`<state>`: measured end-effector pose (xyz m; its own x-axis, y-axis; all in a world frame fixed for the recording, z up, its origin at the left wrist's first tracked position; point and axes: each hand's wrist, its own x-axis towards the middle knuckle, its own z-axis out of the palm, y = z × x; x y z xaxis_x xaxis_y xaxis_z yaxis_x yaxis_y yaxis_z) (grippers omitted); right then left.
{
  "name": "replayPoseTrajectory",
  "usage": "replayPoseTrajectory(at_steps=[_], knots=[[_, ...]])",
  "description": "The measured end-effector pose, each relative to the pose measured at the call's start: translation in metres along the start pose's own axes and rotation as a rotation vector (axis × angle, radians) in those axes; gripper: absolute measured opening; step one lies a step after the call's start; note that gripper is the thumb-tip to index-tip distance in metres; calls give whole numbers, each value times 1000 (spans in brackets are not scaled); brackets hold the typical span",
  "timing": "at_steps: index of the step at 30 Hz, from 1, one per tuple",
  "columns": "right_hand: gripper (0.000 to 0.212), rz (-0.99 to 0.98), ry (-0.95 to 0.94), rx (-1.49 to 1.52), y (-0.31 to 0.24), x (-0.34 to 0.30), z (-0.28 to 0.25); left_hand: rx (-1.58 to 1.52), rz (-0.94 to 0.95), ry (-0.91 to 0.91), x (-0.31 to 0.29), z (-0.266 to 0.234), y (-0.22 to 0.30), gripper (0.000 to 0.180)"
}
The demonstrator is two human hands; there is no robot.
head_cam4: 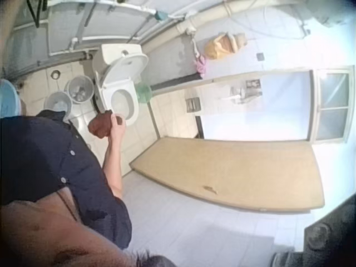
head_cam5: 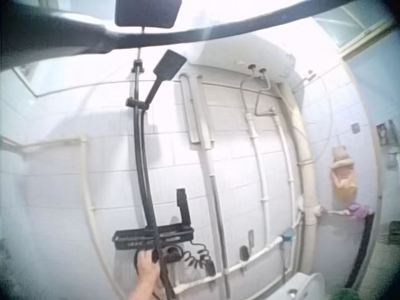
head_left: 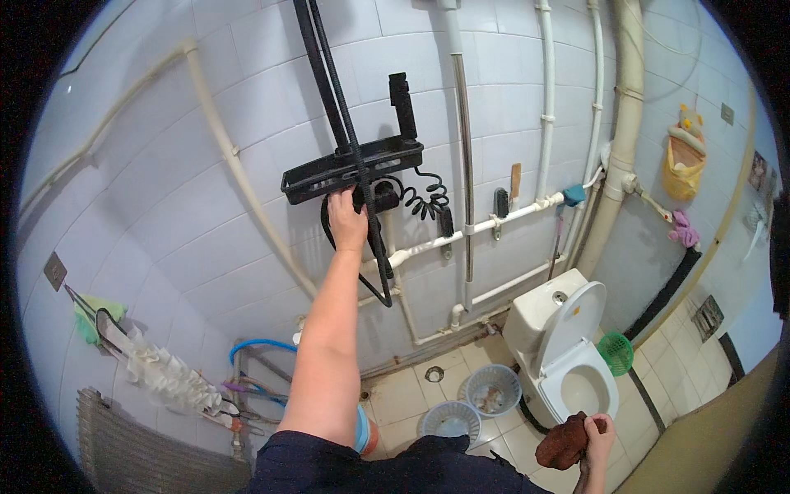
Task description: The person organizes cleaning supplies on a bathroom shelf, then retrieves a blue cloth and a plastic basket. They fill the basket with water from a wall-mounted tap and proceed to wash the cloth by hand, scrubbing and rinsing it repeatedly in the basket.
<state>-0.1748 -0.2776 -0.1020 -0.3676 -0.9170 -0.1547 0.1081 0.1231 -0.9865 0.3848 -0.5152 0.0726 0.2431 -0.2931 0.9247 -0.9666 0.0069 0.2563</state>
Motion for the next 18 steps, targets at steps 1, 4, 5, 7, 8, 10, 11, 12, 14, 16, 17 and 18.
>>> replayPoseTrajectory(at_steps=[1, 4, 5, 7, 8, 10, 11, 12, 14, 16, 17, 18], knots=[[10, 6, -1, 6, 2, 0, -2, -2, 37, -26, 1, -2, -4, 47], [9, 18, -10, 7, 2, -1, -2, -41, 53, -94, 3, -4, -10, 47], [9, 19, -17, -4, -2, -3, 0, -70, 31, -104, 4, -3, -10, 47], [9, 24, -23, -12, -4, -4, 2, -86, -68, -124, 3, -2, -8, 49], [9, 29, -22, -8, -3, -4, 2, -93, -59, -106, 2, -1, -8, 50], [9, 29, -23, -12, 0, -3, 0, -108, -40, -72, 2, 0, -8, 51], [9, 25, -24, -21, 3, -2, -2, -109, -63, -86, 1, 2, -10, 51], [9, 21, -26, -30, 4, -2, -2, -110, -86, -101, 0, 4, -12, 52], [9, 15, -19, -22, -1, -6, 1, -107, -75, -117, 1, 3, -12, 51], [9, 12, -14, -25, -1, -8, 3, -98, -11, -123, 3, -4, -11, 50], [10, 12, -12, -31, 3, -7, 1, -116, 39, -134, 5, -7, -11, 49], [10, 11, -11, -38, 4, -7, 1, -133, 89, -144, 6, -10, -13, 47]])
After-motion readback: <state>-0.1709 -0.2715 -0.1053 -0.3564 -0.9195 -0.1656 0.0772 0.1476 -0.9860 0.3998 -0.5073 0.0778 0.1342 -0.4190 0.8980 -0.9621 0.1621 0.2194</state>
